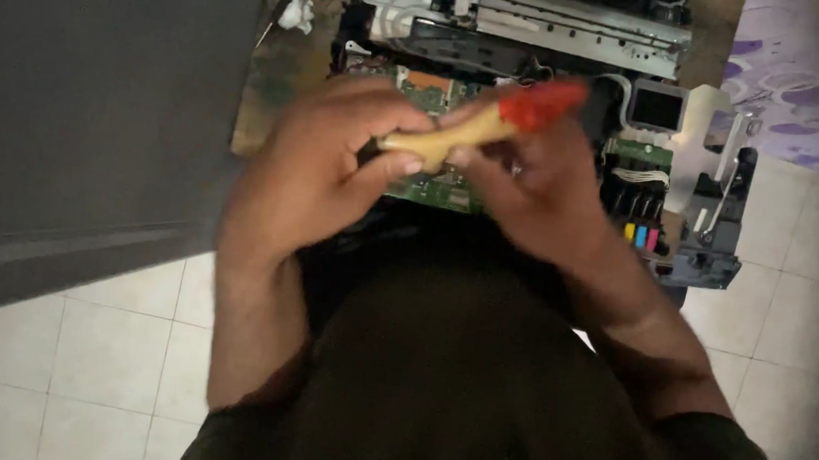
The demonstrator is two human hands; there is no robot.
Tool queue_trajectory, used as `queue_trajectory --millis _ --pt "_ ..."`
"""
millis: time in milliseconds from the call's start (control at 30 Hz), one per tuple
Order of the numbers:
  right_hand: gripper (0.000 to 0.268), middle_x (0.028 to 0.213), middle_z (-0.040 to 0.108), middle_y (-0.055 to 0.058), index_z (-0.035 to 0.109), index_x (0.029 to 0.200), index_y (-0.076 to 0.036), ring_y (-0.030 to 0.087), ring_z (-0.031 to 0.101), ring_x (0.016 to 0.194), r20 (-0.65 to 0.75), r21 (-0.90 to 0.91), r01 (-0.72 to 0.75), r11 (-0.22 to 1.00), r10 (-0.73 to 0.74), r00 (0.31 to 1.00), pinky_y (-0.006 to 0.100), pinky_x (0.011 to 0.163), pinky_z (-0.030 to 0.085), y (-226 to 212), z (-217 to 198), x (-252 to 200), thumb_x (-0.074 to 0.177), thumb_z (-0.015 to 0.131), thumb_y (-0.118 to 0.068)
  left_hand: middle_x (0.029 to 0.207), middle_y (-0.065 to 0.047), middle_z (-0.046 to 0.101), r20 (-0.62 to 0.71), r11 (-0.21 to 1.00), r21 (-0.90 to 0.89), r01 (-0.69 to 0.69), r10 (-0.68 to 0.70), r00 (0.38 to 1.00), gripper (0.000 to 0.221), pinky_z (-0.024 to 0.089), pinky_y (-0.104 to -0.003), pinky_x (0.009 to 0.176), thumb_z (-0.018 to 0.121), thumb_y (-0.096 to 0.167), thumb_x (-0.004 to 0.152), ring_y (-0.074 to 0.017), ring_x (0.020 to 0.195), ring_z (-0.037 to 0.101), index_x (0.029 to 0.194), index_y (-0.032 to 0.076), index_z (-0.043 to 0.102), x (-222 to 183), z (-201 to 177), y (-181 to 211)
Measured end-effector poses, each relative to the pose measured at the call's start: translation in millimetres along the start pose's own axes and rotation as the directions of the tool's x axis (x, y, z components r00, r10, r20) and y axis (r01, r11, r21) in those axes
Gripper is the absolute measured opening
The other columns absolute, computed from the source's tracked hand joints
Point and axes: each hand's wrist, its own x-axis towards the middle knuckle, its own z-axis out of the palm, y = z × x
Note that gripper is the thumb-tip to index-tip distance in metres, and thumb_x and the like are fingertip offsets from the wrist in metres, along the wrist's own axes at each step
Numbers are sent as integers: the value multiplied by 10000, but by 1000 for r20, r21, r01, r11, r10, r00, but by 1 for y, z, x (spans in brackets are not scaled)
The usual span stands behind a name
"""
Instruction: Disconnecting ribbon cables and wire connectors from a main circuit board and cleaning it with a brush.
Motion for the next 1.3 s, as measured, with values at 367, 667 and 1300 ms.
queue_trajectory --millis 367,667,1300 --pt "130 875 694 95 578 1133 -57 175 642 599 94 -427 -189 884 252 963 271 459 500 33 10 29 1071 629 -159 1280 -190 581 -204 936 130 328 -299 932 521 485 -413 968 791 8 925 -290 1074 626 1398 -33 577 -32 -27 -74" --pt "360 1171 785 133 774 1081 -112 194 811 639 251 -416 -436 798 561 789 304 482 634 -14 -5 53 1041 531 -374 1394 -102 491 115 934 -68 351 -342 933 707 418 -282 576 538 -102 814 -127 515 425 1473 153 575 -23 -16 -87" --pt "193 967 716 162 653 1221 12 249 667 704 154 -462 -230 857 333 930 354 622 514 5 7 42 1057 628 -86 1538 -232 465 -72 977 95 189 -183 980 463 413 -537 1133 639 74 1087 -427 1416 468 1509 -24 474 -40 14 -130"
